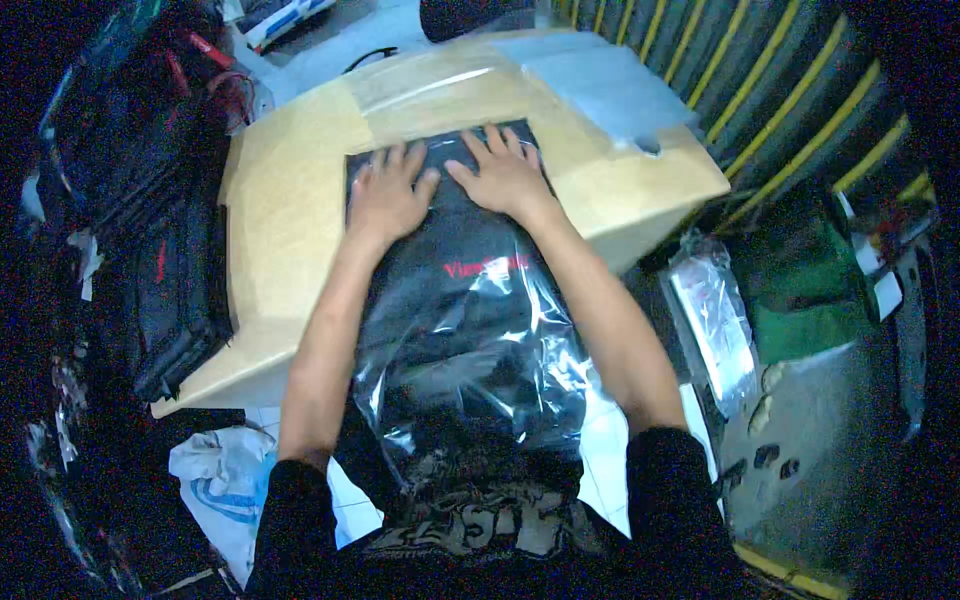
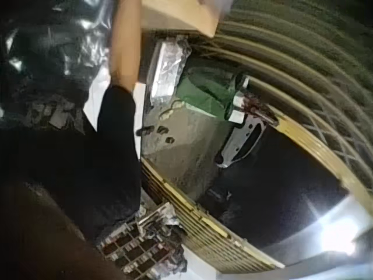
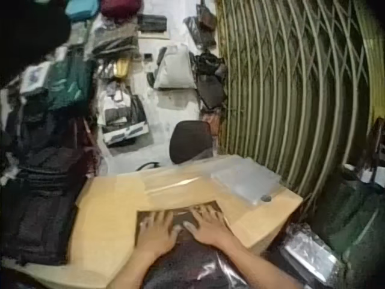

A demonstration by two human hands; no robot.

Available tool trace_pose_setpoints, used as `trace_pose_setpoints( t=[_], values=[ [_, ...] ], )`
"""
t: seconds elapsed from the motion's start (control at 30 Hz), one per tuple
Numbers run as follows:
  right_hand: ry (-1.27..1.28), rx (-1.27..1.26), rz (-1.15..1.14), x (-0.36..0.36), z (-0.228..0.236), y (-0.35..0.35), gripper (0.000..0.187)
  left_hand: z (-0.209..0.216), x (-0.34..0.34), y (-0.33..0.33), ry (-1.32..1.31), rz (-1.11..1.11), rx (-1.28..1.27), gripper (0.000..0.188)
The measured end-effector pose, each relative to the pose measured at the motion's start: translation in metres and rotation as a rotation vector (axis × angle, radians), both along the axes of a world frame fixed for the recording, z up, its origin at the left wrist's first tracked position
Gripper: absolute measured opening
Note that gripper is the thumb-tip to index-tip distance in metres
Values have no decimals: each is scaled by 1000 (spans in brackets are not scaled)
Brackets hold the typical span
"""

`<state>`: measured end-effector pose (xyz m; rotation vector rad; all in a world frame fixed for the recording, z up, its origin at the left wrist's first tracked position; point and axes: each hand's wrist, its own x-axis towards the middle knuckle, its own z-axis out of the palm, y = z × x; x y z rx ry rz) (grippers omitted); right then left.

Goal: The person opens plastic sleeves by sliding their arms inside, inserts black bags into each sleeve by hand, and tosses the packaged bags onto a pile on the floor.

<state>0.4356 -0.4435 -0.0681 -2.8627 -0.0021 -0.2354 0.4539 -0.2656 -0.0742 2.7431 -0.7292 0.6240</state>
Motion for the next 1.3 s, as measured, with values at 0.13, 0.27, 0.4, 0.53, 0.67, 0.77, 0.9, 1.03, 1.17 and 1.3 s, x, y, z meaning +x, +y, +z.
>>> trace_pose_setpoints(
  t=[0.13, 0.27, 0.4, 0.53, 0.67, 0.77, 0.9, 1.03, 1.17, 1.3],
  values=[
    [19, -5, -22, -5, -10, -12, 68, -10, -1, -12, 94, 40, 31, 54],
    [-8, -8, -17, -5, -9, -15, 70, -12, -7, -13, 108, 50, 29, 54],
    [-20, 645, 80, -4, 9, -28, 60, 7, 9, 10, 364, -129, -335, 54],
    [-333, 457, 178, -106, 46, -34, 49, 48, -94, 54, 200, -181, -414, 54],
    [-123, 134, 279, -167, -14, -35, 62, 11, -135, 60, 314, -242, -78, 57],
    [-87, 65, 270, -168, -24, -38, 67, 14, -135, 65, 364, -280, -63, 60],
    [-66, 365, 278, -165, 2, -34, 66, 22, -131, 69, 343, -267, -125, 62],
    [-177, 1163, -361, -195, -11, -45, 60, 17, -176, 82, 369, 129, -686, 55],
    [390, 1567, -371, -223, -18, -50, 37, 14, -214, 64, 723, 300, -1431, 43],
    [359, 1702, -264, -228, -39, -60, 22, -17, -209, 94, 1300, 188, -1642, 28]
  ],
)
